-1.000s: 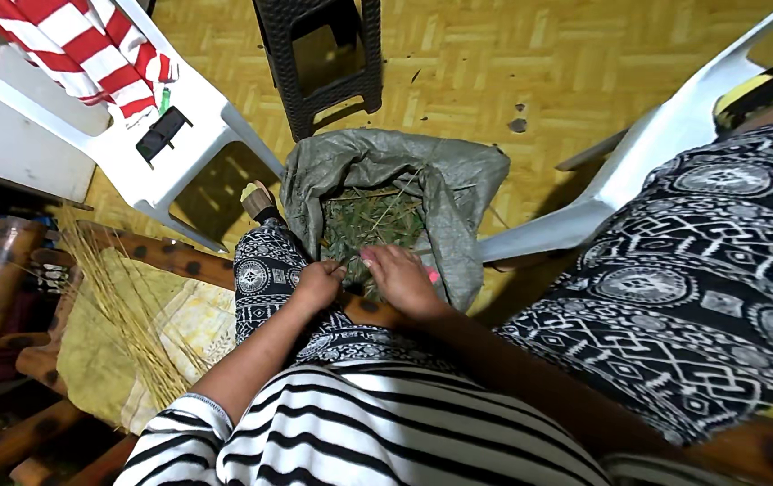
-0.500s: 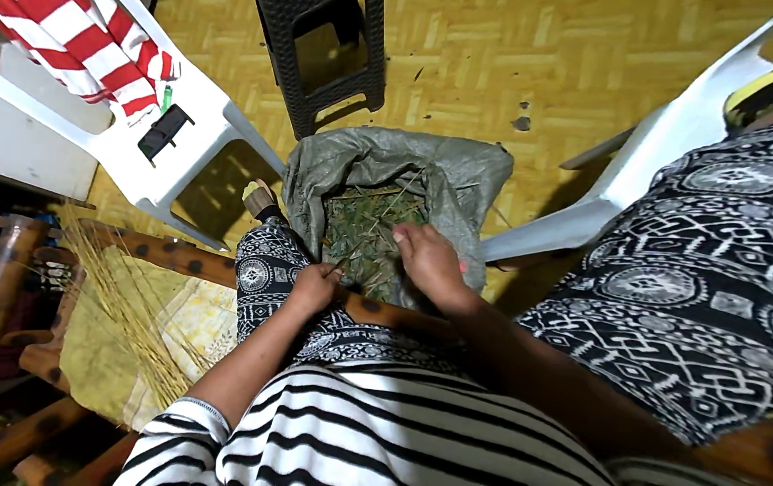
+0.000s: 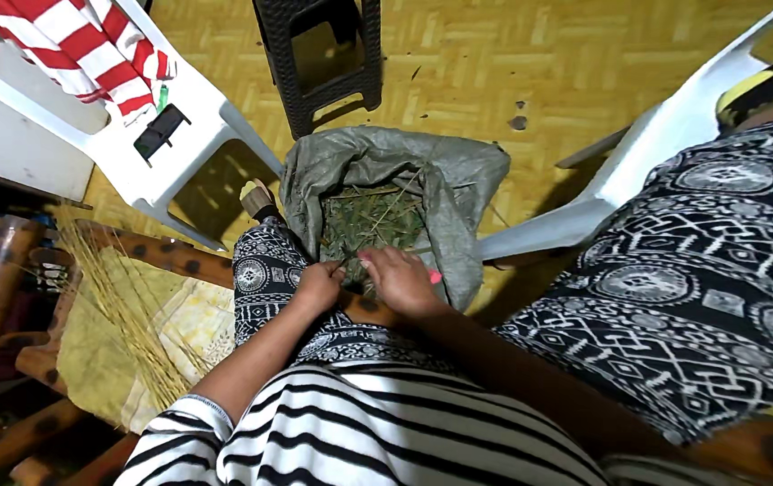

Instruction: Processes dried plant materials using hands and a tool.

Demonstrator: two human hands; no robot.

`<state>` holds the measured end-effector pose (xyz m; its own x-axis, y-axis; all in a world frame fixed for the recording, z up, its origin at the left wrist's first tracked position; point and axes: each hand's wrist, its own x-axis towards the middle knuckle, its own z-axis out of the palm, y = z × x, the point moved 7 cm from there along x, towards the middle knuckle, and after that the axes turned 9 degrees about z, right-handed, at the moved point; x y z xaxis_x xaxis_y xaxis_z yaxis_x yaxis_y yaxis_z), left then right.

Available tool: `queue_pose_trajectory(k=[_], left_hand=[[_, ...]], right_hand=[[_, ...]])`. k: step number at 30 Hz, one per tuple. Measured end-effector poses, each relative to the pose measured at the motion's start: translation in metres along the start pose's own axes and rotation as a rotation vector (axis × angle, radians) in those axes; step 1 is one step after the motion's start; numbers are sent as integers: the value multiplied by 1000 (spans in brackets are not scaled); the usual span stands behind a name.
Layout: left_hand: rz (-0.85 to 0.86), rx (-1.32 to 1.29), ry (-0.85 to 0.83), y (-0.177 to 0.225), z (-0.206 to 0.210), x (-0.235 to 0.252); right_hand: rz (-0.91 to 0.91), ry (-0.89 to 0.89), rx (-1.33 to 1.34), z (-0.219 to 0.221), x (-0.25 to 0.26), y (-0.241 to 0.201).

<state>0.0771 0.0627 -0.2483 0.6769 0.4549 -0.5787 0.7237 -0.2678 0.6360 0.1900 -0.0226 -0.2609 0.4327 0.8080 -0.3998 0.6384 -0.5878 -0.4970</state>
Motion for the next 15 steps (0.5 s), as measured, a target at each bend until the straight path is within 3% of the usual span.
queue_pose_trajectory(k=[7, 15], left_hand=[[35, 25, 7, 4, -5, 2], [-2, -59, -14, -1, -4, 2]], right_hand=[[-75, 198, -60, -5, 3, 4], [-164, 221, -71, -11, 5, 8]])
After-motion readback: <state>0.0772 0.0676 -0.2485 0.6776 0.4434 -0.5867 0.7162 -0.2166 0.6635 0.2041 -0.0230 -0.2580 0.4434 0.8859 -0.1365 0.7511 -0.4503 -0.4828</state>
